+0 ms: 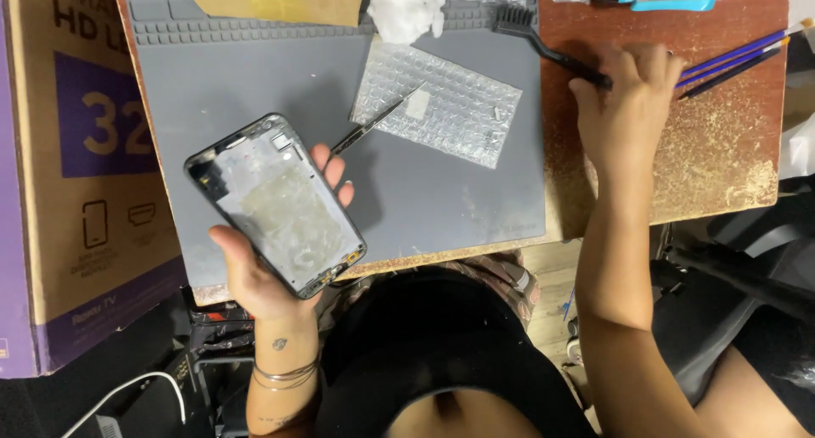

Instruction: Disassembling a smartphone and cleaning its internal components and screen using a prying tool and a cloth.

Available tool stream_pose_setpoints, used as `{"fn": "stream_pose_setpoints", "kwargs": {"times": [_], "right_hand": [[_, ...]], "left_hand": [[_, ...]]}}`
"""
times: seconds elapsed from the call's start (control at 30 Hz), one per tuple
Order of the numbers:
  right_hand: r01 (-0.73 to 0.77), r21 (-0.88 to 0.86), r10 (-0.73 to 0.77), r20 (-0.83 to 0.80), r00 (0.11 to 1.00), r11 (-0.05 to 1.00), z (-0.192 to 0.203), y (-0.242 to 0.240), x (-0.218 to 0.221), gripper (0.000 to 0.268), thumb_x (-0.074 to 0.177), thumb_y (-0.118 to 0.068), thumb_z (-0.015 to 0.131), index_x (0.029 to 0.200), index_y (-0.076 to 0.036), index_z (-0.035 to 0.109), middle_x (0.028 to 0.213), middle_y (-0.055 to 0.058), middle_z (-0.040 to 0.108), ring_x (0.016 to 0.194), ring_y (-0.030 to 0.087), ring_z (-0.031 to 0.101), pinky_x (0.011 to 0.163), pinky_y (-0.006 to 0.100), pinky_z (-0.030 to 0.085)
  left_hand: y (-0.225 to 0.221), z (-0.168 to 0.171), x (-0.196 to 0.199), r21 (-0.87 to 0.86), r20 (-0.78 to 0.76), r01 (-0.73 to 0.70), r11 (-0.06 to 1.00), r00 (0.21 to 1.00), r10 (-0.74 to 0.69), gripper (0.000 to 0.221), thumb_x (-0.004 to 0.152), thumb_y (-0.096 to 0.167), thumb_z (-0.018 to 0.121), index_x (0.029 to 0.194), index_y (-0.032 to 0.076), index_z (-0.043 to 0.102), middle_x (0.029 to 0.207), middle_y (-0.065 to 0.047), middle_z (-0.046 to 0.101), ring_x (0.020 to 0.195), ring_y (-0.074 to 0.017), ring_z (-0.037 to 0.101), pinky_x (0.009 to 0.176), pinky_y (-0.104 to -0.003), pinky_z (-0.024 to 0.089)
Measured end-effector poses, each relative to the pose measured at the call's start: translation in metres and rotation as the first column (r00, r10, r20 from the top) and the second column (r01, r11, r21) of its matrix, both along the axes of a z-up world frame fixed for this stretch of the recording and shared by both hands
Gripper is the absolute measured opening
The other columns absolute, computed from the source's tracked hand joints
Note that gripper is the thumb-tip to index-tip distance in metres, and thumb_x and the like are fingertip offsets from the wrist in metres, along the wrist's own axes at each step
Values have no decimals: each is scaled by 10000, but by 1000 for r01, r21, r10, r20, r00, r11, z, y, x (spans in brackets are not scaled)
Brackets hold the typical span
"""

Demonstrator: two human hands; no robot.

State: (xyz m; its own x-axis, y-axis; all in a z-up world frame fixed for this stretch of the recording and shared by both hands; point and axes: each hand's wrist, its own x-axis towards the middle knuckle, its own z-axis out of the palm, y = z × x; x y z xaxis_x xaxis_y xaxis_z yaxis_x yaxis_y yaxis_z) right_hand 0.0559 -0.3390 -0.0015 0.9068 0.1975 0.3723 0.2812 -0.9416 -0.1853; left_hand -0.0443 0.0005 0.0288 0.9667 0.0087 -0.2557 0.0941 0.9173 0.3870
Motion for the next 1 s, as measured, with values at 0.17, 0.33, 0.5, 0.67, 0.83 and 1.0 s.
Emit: {"fn": "stream_pose_setpoints", "kwargs": {"times": [0.17, 0.33, 0.5, 0.67, 0.83, 1.0], "right_hand": [[-75, 38, 70, 106, 992, 996, -8, -16, 4, 148, 834, 72, 754, 966, 48, 692, 1005, 161, 538, 880, 352, 401, 756, 439, 363], [-98, 208, 81, 84, 993, 973, 12, -7, -3, 109, 889, 82, 655, 994, 82, 680, 975, 165, 557, 890, 336, 477, 804, 433, 342], [-133, 252, 106, 120, 987, 959, 13, -2, 3, 73, 937, 62, 638, 993, 70, 684, 952, 144, 551, 898, 312, 458, 769, 404, 366], [-157, 124, 129, 203, 971, 980, -5, 18, 13, 245, 853, 94, 775, 1065, 84, 653, 948, 167, 529, 821, 294, 430, 652, 381, 396], [-243, 168, 256, -61, 965, 955, 8, 58, -11, 414, 917, -330, 616, 1100, 41, 610, 1087, 156, 559, 954, 337, 469, 827, 442, 364], [-182, 247, 222, -142, 965, 952, -2, 57, -13, 285, 812, -198, 797, 927, -36, 592, 1076, 130, 551, 985, 330, 422, 867, 426, 346]], "left_hand": [[7, 2, -4, 20, -29, -53, 998, 998, 53, 991, 697, 492, 617, 1402, -81, 220, 1372, -287, 347, 1268, -414, 372, 1068, -514, 329], [6, 0, -1, 97, -47, -39, 994, 998, 44, 991, 686, 535, 590, 1397, -66, 251, 1365, -263, 378, 1258, -391, 405, 1050, -492, 365], [5, -5, -1, 81, -23, -31, 996, 999, 33, 980, 702, 530, 594, 1402, -61, 246, 1356, -268, 383, 1256, -402, 405, 1049, -504, 364], [5, -2, -3, 86, -36, -35, 996, 999, 39, 1002, 687, 532, 602, 1396, -77, 239, 1362, -272, 370, 1260, -406, 394, 1058, -506, 353], [8, -3, -4, 43, -33, -63, 997, 997, 65, 1008, 681, 515, 621, 1401, -74, 234, 1367, -274, 364, 1268, -405, 385, 1062, -499, 349], [14, 12, -2, 119, -39, -179, 977, 982, 185, 910, 705, 485, 627, 1351, -85, 335, 1260, -308, 465, 1139, -413, 508, 945, -465, 457]]}}
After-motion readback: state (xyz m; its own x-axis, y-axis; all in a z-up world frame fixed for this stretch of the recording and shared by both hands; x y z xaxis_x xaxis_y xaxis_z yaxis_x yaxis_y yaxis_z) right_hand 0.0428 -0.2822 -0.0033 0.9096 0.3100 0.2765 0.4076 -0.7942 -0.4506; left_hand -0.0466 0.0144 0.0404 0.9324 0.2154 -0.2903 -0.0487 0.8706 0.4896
